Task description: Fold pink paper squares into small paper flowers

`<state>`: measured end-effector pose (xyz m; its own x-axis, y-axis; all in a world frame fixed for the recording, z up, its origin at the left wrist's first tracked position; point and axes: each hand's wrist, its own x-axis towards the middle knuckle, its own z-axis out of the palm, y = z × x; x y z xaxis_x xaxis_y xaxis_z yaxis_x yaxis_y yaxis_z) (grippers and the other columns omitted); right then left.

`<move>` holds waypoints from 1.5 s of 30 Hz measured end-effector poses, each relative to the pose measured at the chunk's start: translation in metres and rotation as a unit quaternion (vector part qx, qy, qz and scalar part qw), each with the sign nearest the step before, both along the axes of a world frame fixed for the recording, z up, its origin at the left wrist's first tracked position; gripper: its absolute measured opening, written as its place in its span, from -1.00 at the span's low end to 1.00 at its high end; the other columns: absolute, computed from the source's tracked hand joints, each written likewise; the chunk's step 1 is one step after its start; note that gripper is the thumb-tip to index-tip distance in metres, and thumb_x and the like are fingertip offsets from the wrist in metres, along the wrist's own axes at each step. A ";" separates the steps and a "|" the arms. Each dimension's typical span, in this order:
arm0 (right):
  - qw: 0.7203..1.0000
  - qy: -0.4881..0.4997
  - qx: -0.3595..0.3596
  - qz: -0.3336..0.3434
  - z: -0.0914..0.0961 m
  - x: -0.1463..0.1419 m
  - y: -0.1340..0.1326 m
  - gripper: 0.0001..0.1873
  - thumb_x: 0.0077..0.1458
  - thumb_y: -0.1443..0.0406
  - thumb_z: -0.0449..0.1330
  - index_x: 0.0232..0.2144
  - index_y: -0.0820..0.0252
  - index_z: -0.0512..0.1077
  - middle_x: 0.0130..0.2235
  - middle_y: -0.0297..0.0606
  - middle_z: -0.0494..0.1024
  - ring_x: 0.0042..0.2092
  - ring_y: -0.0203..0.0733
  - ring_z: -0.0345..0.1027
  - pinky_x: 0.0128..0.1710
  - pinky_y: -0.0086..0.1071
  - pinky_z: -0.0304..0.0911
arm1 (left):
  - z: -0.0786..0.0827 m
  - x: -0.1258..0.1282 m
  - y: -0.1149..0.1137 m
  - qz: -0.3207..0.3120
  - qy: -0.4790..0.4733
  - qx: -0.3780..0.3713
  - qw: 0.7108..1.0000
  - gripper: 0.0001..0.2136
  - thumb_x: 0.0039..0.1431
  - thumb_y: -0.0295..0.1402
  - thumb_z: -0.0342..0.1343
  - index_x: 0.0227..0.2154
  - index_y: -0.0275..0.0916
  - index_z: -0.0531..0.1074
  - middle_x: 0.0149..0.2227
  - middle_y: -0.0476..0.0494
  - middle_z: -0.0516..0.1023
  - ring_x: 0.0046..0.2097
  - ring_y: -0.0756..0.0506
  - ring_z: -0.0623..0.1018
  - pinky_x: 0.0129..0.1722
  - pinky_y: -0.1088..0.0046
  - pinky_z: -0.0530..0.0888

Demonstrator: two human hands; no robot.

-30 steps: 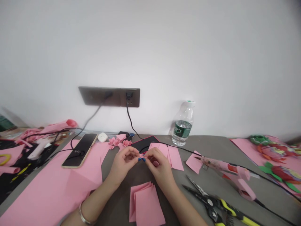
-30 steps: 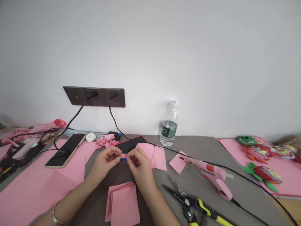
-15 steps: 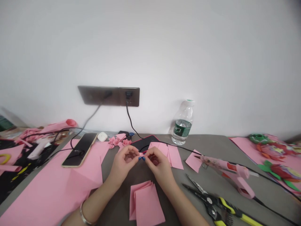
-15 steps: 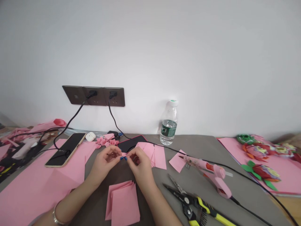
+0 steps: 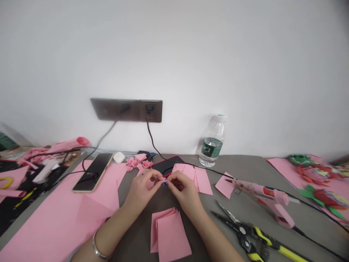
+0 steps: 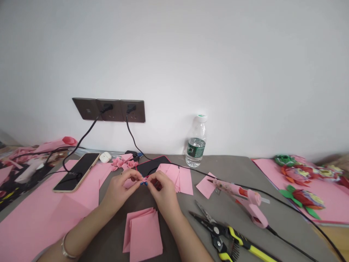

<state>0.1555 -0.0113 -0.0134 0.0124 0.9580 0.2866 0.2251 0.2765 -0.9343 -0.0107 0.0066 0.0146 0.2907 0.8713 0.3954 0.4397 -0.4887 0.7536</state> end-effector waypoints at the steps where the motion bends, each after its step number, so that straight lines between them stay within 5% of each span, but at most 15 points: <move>1: 1.000 0.000 -0.001 0.001 -0.001 0.000 0.000 -0.88 0.07 0.27 0.23 -0.49 0.14 0.43 -0.44 -0.29 0.45 -0.42 -0.20 0.31 -0.46 -0.39 0.18 | 0.000 0.000 0.000 -0.004 0.008 0.012 1.000 -0.91 0.10 -0.49 0.13 -0.39 -0.16 0.45 -0.37 0.00 0.58 -0.33 -0.06 0.54 -0.27 0.47 0.44; 5: 1.000 0.013 -0.016 -0.001 -0.003 0.000 0.001 -0.87 0.06 0.24 0.24 -0.48 0.16 0.44 -0.46 -0.29 0.47 -0.43 -0.20 0.32 -0.47 -0.39 0.19 | -0.001 0.000 0.001 -0.024 0.012 0.023 0.999 -0.90 0.11 -0.50 0.12 -0.37 -0.16 0.44 -0.36 -0.01 0.58 -0.31 -0.05 0.54 -0.24 0.47 0.45; 11: 0.999 0.036 -0.030 0.009 -0.003 -0.002 0.001 -0.83 0.09 0.21 0.21 -0.42 0.20 0.47 -0.41 -0.21 0.53 -0.40 -0.16 0.37 -0.41 -0.36 0.27 | 0.000 0.003 0.002 -0.011 -0.047 -0.054 0.997 -0.93 0.10 -0.48 0.10 -0.36 -0.19 0.41 -0.39 0.00 0.54 -0.34 -0.03 0.53 -0.30 0.49 0.45; 16: 0.999 0.025 -0.037 0.007 -0.001 -0.002 0.001 -0.84 0.10 0.22 0.18 -0.44 0.20 0.44 -0.44 -0.24 0.50 -0.42 -0.17 0.35 -0.42 -0.35 0.25 | 0.002 0.004 0.001 -0.022 0.011 -0.003 1.000 -0.90 0.07 -0.53 0.08 -0.42 -0.20 0.41 -0.39 -0.01 0.52 -0.32 -0.04 0.50 -0.26 0.47 0.41; 25: 0.998 0.046 -0.041 0.021 -0.001 -0.002 0.001 -0.84 0.10 0.21 0.17 -0.41 0.20 0.43 -0.40 -0.23 0.49 -0.39 -0.17 0.34 -0.40 -0.36 0.23 | -0.008 0.004 0.005 -0.039 -0.173 -0.177 0.968 -0.83 0.09 -0.39 0.17 -0.26 -0.21 0.33 -0.38 -0.01 0.45 -0.29 -0.04 0.50 -0.24 0.45 0.42; 45: 0.990 0.095 -0.073 0.068 0.005 -0.001 0.000 -0.84 0.08 0.20 0.20 -0.42 0.19 0.40 -0.44 -0.33 0.43 -0.42 -0.25 0.29 -0.41 -0.40 0.16 | -0.008 0.001 0.006 -0.106 -0.163 -0.205 0.959 -0.81 0.16 -0.33 0.16 -0.25 -0.18 0.25 -0.47 0.11 0.25 -0.41 0.02 0.32 -0.36 0.54 0.28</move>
<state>0.1547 -0.0113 -0.0087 -0.0788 0.9857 0.1493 0.0104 0.1505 -0.9885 -0.0098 0.0129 0.0069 0.3986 0.9074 0.1330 0.0717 -0.1754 0.9819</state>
